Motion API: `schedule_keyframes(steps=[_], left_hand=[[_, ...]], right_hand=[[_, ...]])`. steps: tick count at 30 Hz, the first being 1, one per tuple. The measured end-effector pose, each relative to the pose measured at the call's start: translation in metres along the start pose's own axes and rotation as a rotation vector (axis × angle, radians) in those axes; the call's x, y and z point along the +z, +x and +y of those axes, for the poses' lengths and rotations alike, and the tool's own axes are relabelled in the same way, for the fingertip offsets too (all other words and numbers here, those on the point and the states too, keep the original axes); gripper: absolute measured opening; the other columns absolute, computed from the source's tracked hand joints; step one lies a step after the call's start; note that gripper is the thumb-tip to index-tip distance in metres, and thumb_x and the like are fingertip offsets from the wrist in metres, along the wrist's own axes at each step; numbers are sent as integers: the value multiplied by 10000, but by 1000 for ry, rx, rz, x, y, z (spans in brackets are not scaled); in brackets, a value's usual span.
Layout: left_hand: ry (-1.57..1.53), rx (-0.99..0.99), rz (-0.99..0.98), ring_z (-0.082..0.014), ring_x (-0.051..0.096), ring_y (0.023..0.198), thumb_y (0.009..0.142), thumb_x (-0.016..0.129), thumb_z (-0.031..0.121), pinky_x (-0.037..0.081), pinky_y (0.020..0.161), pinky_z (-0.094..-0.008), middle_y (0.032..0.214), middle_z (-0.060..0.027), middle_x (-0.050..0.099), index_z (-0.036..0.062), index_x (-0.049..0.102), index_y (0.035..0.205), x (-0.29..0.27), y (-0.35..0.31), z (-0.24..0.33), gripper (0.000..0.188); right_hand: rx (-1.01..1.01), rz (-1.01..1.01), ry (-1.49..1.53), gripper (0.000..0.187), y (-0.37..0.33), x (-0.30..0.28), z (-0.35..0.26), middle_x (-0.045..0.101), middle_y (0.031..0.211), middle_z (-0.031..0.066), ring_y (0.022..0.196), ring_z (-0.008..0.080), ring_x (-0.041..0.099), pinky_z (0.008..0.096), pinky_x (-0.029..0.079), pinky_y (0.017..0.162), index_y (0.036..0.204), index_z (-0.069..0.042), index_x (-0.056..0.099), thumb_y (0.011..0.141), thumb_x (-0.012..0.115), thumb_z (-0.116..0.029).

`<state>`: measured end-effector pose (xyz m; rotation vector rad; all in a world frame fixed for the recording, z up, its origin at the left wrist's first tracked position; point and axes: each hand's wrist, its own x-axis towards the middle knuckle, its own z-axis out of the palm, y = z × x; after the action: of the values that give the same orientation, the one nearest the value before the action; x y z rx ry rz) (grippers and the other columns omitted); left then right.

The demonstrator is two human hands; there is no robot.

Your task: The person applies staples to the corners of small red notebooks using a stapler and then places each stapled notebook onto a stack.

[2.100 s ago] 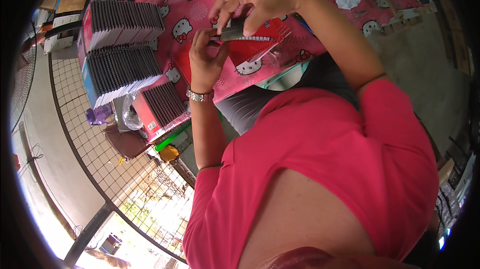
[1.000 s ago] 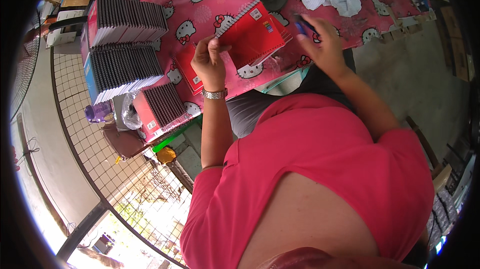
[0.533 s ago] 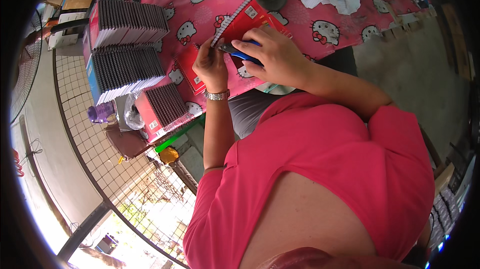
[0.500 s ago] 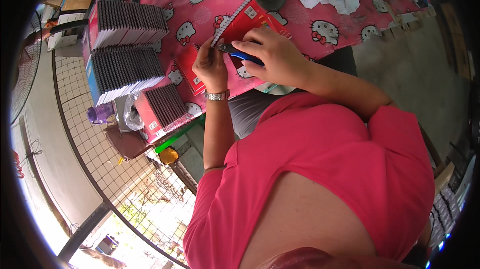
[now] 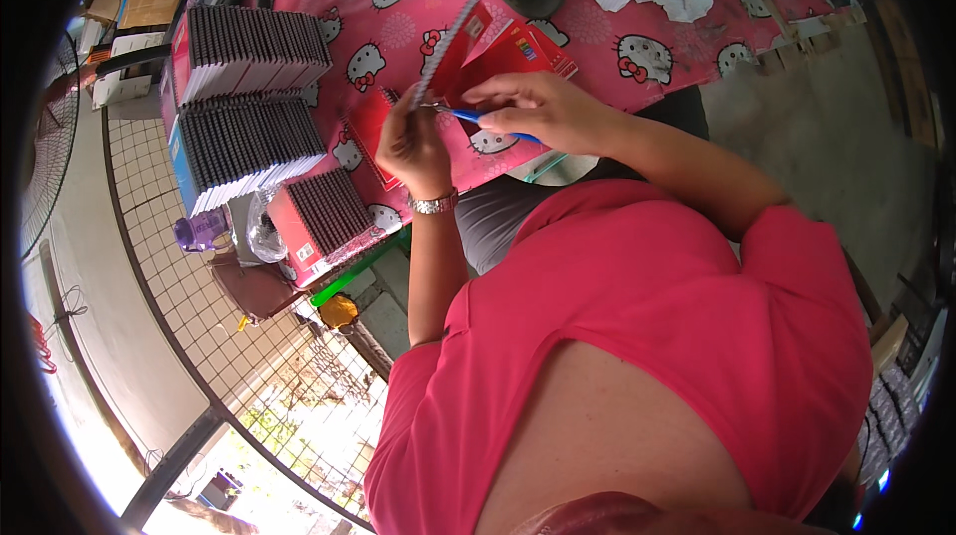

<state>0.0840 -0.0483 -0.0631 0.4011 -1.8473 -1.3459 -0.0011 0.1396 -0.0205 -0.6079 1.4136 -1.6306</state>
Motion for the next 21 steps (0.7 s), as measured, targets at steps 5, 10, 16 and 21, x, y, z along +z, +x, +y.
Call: schedule_keyframes(steps=[5, 10, 16, 21], left_hand=[[-133, -420, 309, -134, 632, 735, 934, 663, 56, 539, 522, -259, 926, -65, 667, -33, 620, 1129, -79, 3, -13, 219], [423, -355, 246, -197, 651, 842, 890, 705, 67, 541, 737, -318, 1013, -116, 678, -56, 625, 1160, -137, -29, -64, 307], [958, -25, 87, -340, 602, 1027, 777, 781, 130, 497, 893, -468, 1121, -164, 615, 54, 678, 1119, -98, -8, -29, 364], [727, 551, -507, -307, 608, 993, 774, 783, 175, 501, 865, -428, 1091, -92, 635, 95, 673, 1069, 19, 3, 30, 325]], right_hand=[[-371, 538, -789, 433, -22, -78, 31, 635, 1201, 171, 1107, 325, 619, 398, 475, 977, 1226, -68, 640, 834, 737, -223], [-409, 545, -1164, 430, -39, -133, 79, 642, 1178, 131, 1097, 337, 609, 445, 478, 967, 1218, -71, 643, 821, 728, -210], [-508, 1059, -1248, 201, 16, -187, -4, 639, 1025, 177, 1023, 357, 601, 443, 479, 887, 1047, 6, 660, 879, 649, -103], [98, 929, -1475, 287, 58, -221, 5, 617, 1053, 207, 1033, 396, 611, 469, 495, 918, 1032, -42, 667, 861, 682, -272]])
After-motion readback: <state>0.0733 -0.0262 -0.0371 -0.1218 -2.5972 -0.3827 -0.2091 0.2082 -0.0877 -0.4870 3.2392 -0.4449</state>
